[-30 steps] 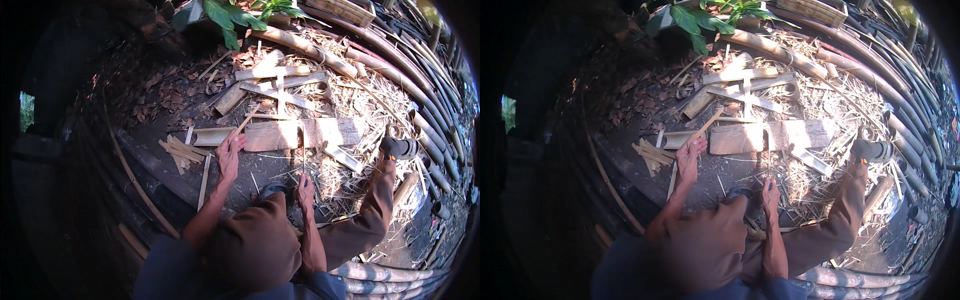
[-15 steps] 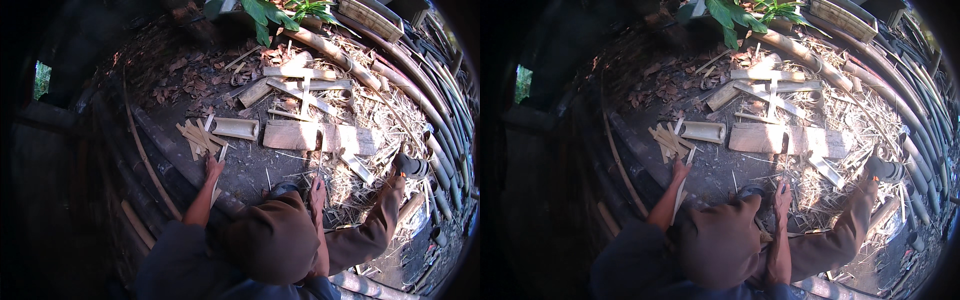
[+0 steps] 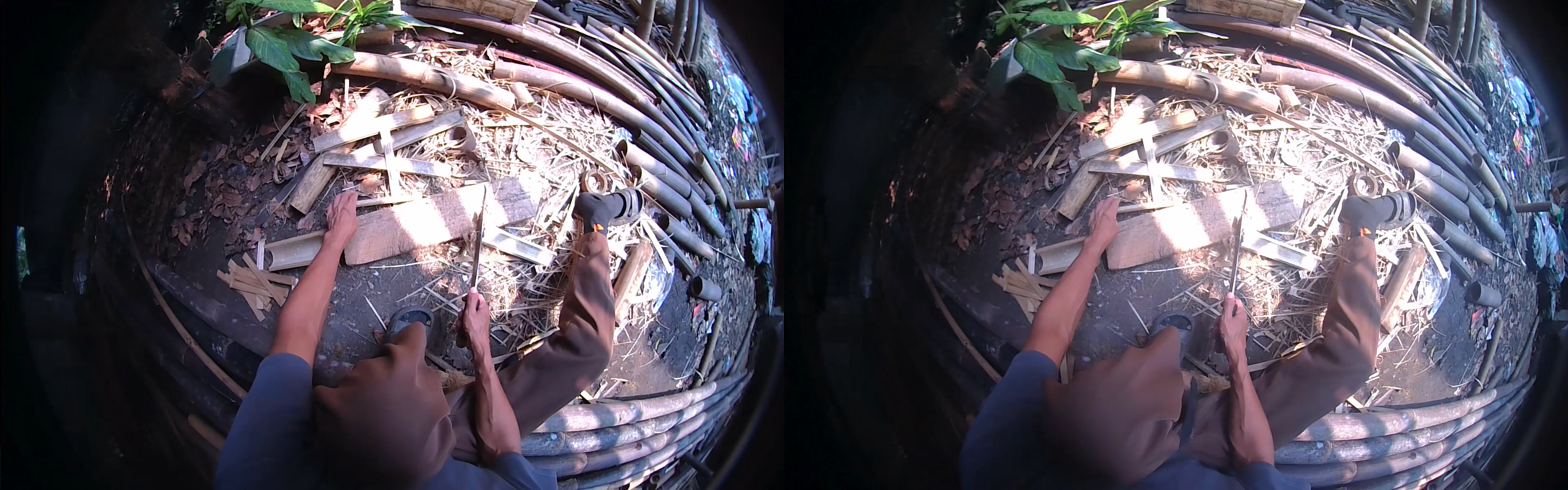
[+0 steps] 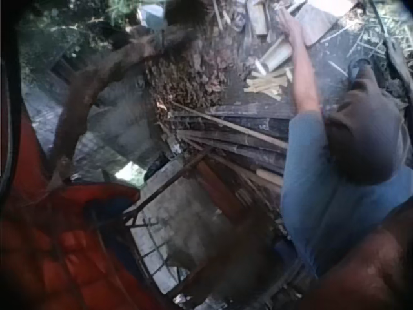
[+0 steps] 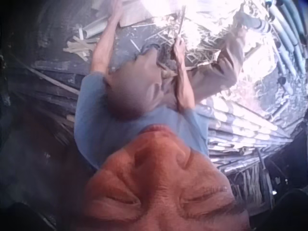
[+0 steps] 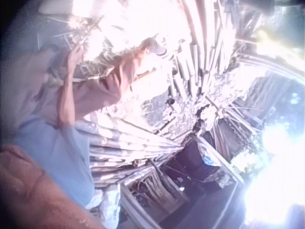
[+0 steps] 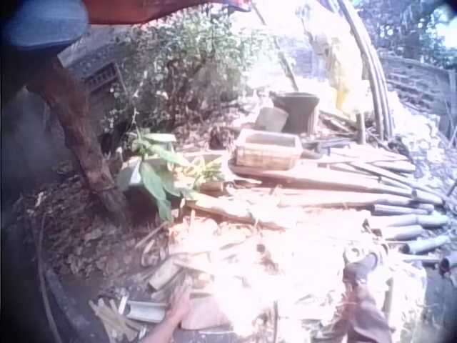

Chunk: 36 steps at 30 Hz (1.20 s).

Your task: The person sits on the ground and uses a machete to split bamboo pieces into smaller strips. They repeatedly position the bamboo, strike it with the machete, and separate the resulting strips.

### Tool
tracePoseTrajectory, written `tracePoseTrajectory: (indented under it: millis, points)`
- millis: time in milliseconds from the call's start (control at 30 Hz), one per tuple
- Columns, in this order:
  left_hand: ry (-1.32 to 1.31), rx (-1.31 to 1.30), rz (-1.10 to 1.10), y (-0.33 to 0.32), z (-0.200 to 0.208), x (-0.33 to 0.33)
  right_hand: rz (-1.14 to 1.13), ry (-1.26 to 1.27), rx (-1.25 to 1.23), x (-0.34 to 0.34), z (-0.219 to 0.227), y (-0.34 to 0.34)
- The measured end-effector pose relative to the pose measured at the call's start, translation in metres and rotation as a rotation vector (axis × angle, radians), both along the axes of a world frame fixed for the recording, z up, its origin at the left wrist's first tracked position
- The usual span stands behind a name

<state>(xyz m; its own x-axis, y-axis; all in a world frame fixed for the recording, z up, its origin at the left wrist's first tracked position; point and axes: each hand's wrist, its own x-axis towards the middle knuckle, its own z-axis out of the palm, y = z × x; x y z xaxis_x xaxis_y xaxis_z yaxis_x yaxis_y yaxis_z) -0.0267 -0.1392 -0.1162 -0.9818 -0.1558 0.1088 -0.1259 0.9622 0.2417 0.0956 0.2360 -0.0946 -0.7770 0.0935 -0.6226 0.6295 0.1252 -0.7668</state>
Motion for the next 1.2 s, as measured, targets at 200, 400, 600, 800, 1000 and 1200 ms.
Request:
tracePoseTrajectory:
  millis: [200, 400, 600, 800, 1000, 1200]
  points:
    - [-0.119, -0.019, -0.157, -0.032, -0.011, -0.028, 0.027, 0.206, 0.183, 0.007, -0.027, -0.006]
    - [-0.345, 0.795, -0.028, 0.022, 0.106, 0.009, 0.065, 0.252, 0.317, 0.003, 0.04, -0.009]
    - [-0.457, 0.748, -0.019, 0.06, 0.146, 0.038, 0.384, 0.338, 0.293, 0.004, 0.062, -0.036]
    - [-0.34, 0.87, 0.154, 0.101, 0.149, 0.04, 0.521, 0.47, 0.224, 0.018, 0.071, -0.056]
    - [-0.304, 0.649, 0.072, 0.113, 0.167, 0.036, 0.352, 0.244, 0.265, -0.02, 0.029, -0.023]
    - [-0.32, 0.587, -0.013, 0.117, 0.171, 0.02, 0.441, 0.226, 0.325, -0.008, 0.027, -0.019]
